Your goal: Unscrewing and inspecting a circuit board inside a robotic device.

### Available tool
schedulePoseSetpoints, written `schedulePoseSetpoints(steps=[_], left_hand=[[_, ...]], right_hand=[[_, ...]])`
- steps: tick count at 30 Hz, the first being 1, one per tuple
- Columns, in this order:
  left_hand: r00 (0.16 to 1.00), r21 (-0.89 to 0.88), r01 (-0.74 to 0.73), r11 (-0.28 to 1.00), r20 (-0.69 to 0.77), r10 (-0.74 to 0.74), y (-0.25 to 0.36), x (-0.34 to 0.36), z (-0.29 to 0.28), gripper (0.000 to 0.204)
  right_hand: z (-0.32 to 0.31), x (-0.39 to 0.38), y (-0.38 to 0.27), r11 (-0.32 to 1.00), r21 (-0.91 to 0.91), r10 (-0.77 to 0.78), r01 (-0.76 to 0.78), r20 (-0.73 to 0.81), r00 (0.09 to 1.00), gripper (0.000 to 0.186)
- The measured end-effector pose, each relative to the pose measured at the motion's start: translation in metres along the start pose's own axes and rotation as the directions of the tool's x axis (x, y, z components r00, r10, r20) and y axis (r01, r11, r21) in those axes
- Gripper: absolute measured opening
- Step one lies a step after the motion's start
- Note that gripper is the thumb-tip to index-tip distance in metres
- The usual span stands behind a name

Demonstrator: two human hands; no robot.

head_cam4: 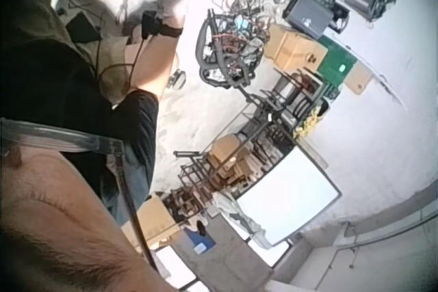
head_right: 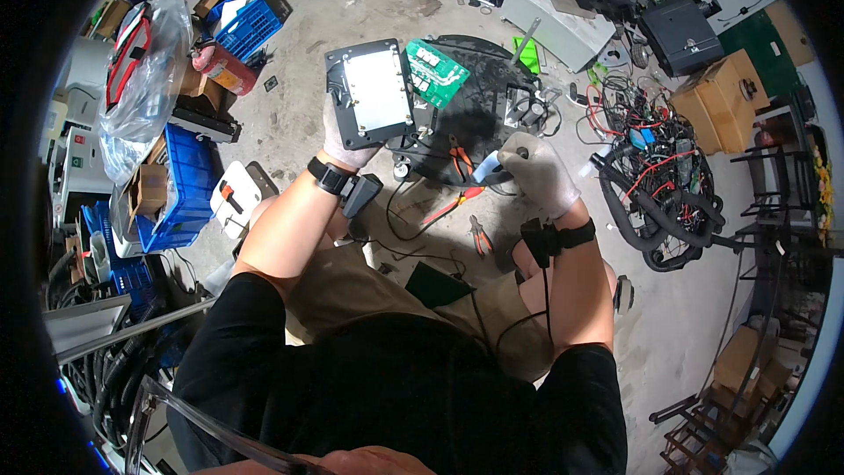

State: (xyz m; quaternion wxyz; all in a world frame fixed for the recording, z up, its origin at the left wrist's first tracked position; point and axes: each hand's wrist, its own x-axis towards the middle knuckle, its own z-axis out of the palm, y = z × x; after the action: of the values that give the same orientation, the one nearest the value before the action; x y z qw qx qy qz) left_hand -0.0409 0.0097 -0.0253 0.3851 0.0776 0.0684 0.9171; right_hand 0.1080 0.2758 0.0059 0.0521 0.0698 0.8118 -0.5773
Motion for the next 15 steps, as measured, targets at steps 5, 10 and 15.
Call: schedulePoseSetpoints(steps=[5, 10, 15], left_hand=[[0.999, 0.103, -0.013, 0.995, -0.034, 0.017, -0.003, 0.009, -0.005, 0.056], [0.996, 0.26, -0.061, 0.964, -0.045, 0.075, -0.006, 0.009, 0.006, 0.053], [0.975, 0.637, -0.214, 0.741, 0.088, 0.206, 0.001, 0.01, -0.03, 0.043]], right_hand=[[-0.014, -0.004, 0.015, 0.984, 0.121, 0.127, -0.129, 0.026, 0.992, 0.015], [-0.011, 0.011, 0.065, 0.9, -0.303, -0.264, 0.314, 0.194, 0.945, 0.019], [-0.001, 0.017, 0.058, 0.991, -0.085, 0.115, -0.1, 0.19, 0.975, 0.019]])
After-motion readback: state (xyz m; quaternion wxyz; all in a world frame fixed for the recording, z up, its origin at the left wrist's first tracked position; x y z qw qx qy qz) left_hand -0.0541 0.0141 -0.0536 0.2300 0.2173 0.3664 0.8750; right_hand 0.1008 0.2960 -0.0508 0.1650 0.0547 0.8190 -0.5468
